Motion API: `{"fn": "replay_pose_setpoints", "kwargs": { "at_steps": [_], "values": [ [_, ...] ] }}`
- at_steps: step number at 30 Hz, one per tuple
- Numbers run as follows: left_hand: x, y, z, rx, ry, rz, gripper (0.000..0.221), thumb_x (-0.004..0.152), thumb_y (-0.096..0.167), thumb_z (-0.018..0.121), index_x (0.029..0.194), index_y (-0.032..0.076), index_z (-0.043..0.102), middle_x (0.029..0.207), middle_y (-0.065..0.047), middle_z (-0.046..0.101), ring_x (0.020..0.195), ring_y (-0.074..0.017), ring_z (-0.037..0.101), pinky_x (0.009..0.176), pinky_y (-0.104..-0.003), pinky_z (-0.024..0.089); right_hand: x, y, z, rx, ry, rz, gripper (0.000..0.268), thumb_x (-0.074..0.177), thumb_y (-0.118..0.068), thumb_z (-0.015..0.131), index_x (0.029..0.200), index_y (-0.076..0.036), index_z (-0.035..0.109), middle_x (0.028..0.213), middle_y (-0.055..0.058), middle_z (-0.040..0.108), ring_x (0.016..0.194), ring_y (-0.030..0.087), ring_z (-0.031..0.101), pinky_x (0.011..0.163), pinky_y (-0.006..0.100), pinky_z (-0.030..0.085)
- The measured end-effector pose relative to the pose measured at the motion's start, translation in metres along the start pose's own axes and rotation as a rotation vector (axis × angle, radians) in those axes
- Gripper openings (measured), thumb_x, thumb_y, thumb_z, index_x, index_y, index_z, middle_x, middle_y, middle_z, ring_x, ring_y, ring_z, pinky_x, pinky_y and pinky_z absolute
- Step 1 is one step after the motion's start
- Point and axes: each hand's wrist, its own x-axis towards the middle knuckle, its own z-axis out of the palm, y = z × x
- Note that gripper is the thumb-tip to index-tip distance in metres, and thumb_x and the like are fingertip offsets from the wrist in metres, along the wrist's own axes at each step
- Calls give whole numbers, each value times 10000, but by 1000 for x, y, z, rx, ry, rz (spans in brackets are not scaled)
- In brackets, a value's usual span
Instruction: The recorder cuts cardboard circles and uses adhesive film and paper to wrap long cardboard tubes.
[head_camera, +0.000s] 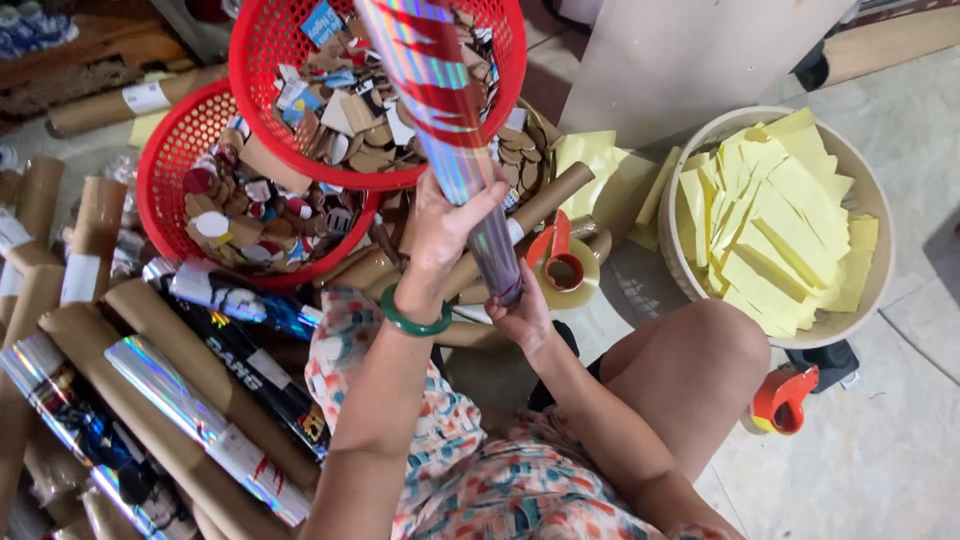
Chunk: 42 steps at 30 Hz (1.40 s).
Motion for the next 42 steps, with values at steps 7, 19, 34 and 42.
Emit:
{"fn": "replay_pose_setpoints", "kwargs": {
  "at_steps": [7, 19, 34, 42],
  "values": [
    [-14, 12, 1, 143, -1, 52, 357, 800, 233, 862, 1048, 28, 708, 939, -31, 747, 854, -128, 716, 830, -304, 592, 17, 10, 2, 7, -114, 49, 364, 918, -487, 692, 1091, -167, 700, 926, 2, 730, 671, 175, 608, 555, 290, 501],
    [-18, 21, -16, 125, 28, 183, 290, 858, 215, 844, 1025, 18, 711, 924, -38, 727, 847, -126, 681, 808, -299, 561, 30, 18, 17, -46, -87, 76, 357, 938, -482, 696, 1059, -146, 698, 915, 11, 710, 708, 177, 622, 594, 311, 532],
    [-22, 11, -29, 119, 118, 200, 382, 840, 291, 860, 1043, 19, 685, 911, -45, 732, 846, -141, 695, 816, -312, 563, 40, 24, 11, -87, -9, 54, 395, 891, -498, 737, 1097, -167, 673, 949, 8, 683, 741, 157, 598, 578, 286, 506],
    [-17, 16, -36, 185, 193, 230, 379, 838, 304, 866, 1038, 35, 689, 935, -34, 723, 866, -133, 685, 826, -310, 564, 40, 26, 26, -146, 2, 55, 403, 892, -510, 713, 1088, -161, 668, 940, 31, 668, 726, 182, 580, 572, 292, 513]
  ]
}}
